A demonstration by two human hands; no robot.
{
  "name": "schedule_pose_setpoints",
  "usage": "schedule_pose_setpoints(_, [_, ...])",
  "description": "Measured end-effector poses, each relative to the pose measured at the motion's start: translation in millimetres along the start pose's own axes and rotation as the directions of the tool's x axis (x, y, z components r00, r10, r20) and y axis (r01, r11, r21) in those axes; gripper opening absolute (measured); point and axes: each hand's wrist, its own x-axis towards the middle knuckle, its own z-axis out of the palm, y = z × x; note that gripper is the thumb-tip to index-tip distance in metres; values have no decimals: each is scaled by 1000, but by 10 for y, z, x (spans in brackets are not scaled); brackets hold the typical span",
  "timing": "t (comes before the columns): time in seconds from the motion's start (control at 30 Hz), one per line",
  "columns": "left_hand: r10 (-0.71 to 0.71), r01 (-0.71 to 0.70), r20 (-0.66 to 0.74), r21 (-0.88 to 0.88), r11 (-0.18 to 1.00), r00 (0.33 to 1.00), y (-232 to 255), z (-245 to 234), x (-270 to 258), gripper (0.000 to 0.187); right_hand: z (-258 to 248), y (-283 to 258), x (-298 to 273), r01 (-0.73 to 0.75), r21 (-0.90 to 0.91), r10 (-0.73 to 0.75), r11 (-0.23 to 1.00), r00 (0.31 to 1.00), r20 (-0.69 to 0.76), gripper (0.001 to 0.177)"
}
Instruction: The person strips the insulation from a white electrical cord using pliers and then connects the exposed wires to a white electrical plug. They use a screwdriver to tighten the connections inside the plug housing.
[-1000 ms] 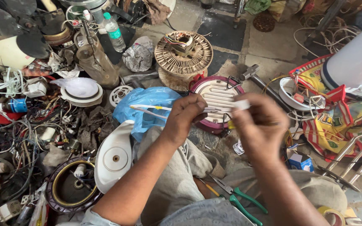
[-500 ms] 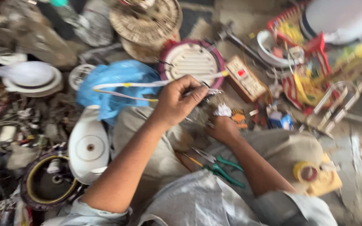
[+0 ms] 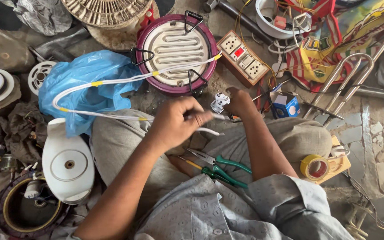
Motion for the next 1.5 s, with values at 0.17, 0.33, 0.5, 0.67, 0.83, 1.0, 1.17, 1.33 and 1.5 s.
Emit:
schedule_pose_setpoints(0.17, [-16,2,142,96,995,990,173,-84,-100,32,-32,-133,-19,-105,8,103,994,987,126,66])
schedule_pose_setpoints(0.33, [18,0,237,-78,997,971,270,-162,-124,33,-183,-421,-56,-224,-64,230,972,967,106,63])
schedule_pose_setpoints(0.5, [-29,71,225,-177,982,974,277,-280,-167,27,-428,-591,-155,-285,9,285,958,958,-36,62])
schedule_pose_setpoints(0.67, [-31,41,135,-67,997,990,124,-343,-172,22,-518,-497,-210,-299,64,300,952,954,-4,57])
schedule_pose_setpoints(0.83, [-207,208,53,-16,978,977,-268,-216,-266,19,-366,-348,-122,-277,33,278,960,960,-26,57])
schedule_pose_setpoints(1.0, [-246,247,17,-35,968,969,-750,-22,-444,18,-137,-161,5,-189,213,220,959,966,-135,58])
schedule_pose_setpoints(1.17, [-221,220,-3,43,974,975,-1013,103,-408,20,-73,-83,111,-579,758,444,301,788,426,43])
schedule_pose_setpoints(1.33, [-250,249,7,60,967,968,-1073,118,-399,20,-120,-218,105,-667,696,464,266,722,514,55])
schedule_pose_setpoints(1.5, [-249,247,17,84,965,968,-1046,105,-417,20,-177,-299,93,-657,715,428,241,733,529,65])
